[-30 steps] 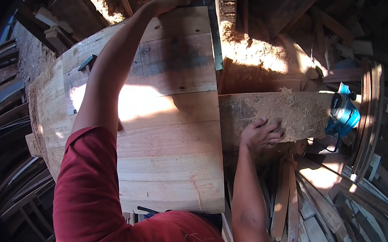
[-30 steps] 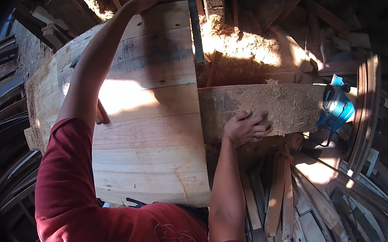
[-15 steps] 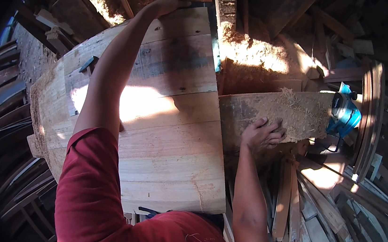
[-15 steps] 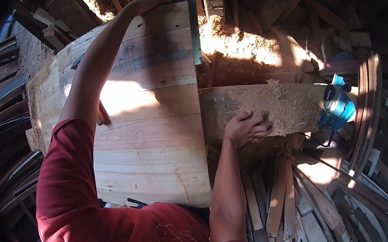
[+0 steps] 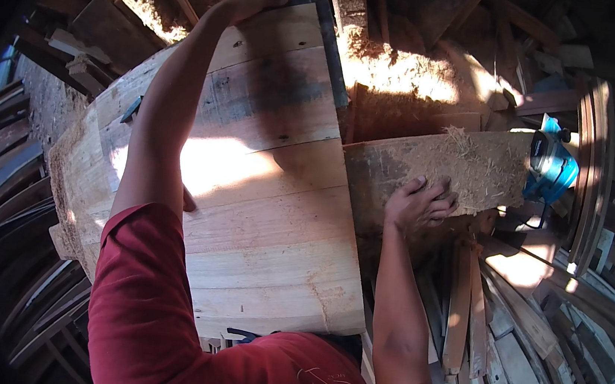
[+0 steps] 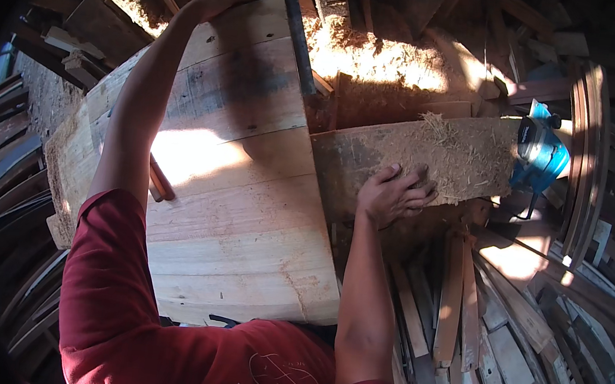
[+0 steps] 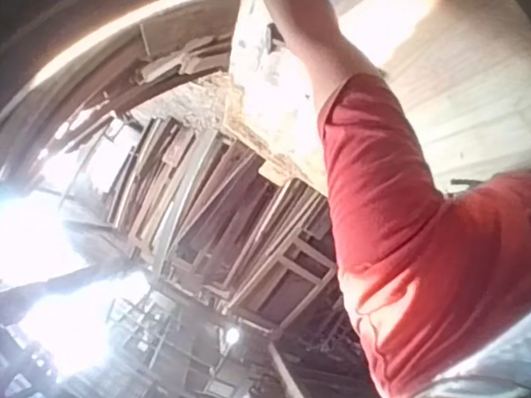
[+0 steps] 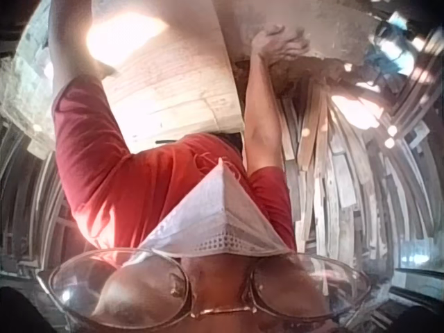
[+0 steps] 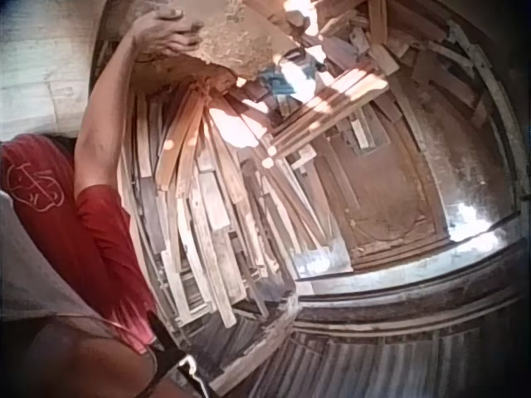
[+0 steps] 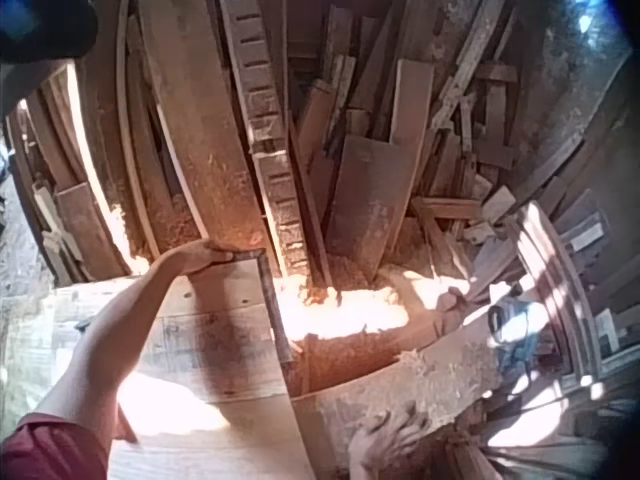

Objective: The person cuts a wooden panel using a circular saw, checks it with a square ruler and a measuring tape, carries the panel across the workshop, and places it on a workbench.

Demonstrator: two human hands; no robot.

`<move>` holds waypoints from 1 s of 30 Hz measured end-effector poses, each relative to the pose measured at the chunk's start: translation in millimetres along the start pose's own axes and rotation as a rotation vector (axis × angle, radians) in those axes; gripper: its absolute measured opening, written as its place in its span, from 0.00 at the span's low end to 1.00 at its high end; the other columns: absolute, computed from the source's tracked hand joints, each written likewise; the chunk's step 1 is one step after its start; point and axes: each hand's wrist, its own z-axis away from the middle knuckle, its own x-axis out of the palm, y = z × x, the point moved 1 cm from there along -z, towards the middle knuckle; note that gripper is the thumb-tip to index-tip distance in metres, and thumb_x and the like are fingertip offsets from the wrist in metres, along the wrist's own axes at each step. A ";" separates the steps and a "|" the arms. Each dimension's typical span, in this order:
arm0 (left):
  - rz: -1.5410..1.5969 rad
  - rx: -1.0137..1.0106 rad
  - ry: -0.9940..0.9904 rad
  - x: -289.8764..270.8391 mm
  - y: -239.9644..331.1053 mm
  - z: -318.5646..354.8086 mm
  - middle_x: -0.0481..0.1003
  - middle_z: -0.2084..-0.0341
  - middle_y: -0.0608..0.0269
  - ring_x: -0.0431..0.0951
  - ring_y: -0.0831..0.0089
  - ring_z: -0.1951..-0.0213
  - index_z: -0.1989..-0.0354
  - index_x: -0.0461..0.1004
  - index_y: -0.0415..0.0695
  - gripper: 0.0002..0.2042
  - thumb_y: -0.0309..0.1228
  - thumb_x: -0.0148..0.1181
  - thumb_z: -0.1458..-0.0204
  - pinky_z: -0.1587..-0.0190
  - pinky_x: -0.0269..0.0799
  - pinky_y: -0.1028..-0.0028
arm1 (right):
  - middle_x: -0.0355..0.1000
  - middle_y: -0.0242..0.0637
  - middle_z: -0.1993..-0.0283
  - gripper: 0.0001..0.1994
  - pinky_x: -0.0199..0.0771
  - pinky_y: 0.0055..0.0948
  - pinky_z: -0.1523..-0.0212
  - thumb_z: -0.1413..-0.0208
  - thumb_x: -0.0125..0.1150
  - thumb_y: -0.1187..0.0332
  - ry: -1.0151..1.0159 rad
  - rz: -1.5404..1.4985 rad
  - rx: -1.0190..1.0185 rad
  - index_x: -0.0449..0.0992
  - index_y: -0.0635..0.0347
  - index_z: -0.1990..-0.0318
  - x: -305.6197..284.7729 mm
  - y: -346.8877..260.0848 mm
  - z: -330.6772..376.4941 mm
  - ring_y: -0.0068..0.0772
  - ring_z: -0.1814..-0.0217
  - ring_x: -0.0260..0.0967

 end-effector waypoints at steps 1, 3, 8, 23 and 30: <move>-0.002 -0.002 -0.010 -2.3 -0.5 0.7 0.78 0.45 0.60 0.77 0.75 0.48 0.34 0.70 0.45 0.25 0.43 0.55 0.35 0.40 0.69 0.74 | 0.44 0.58 0.27 0.31 0.50 0.66 0.31 0.35 0.51 0.53 -0.005 0.004 0.008 0.54 0.53 0.29 0.1 -0.7 0.3 0.59 0.20 0.36; 0.099 -0.045 -0.064 -5.7 -2.0 1.8 0.78 0.46 0.60 0.77 0.75 0.48 0.34 0.70 0.44 0.25 0.44 0.54 0.35 0.40 0.69 0.74 | 0.44 0.59 0.27 0.31 0.50 0.65 0.31 0.35 0.50 0.53 -0.013 0.007 -0.008 0.54 0.54 0.28 0.3 -1.9 1.5 0.59 0.21 0.36; 0.080 -0.113 -0.116 -20.3 7.9 9.7 0.76 0.45 0.61 0.75 0.76 0.47 0.33 0.69 0.44 0.27 0.47 0.55 0.36 0.41 0.70 0.74 | 0.45 0.59 0.27 0.31 0.48 0.64 0.30 0.35 0.52 0.53 -0.039 -0.031 0.001 0.55 0.54 0.29 -1.9 -7.4 3.6 0.61 0.21 0.37; 0.184 -0.170 -0.029 -40.3 -5.9 17.4 0.78 0.51 0.61 0.77 0.74 0.51 0.38 0.72 0.43 0.23 0.43 0.57 0.35 0.47 0.73 0.73 | 0.49 0.60 0.29 0.30 0.50 0.71 0.33 0.38 0.54 0.52 0.022 -0.093 -0.056 0.60 0.54 0.32 9.0 -9.0 7.2 0.65 0.22 0.39; 0.616 0.205 0.422 -13.5 73.2 129.4 0.77 0.50 0.60 0.78 0.72 0.55 0.33 0.67 0.41 0.20 0.30 0.52 0.32 0.49 0.74 0.73 | 0.50 0.59 0.29 0.30 0.52 0.69 0.35 0.38 0.53 0.51 0.080 -0.034 -0.040 0.59 0.51 0.32 16.8 0.9 8.8 0.61 0.23 0.41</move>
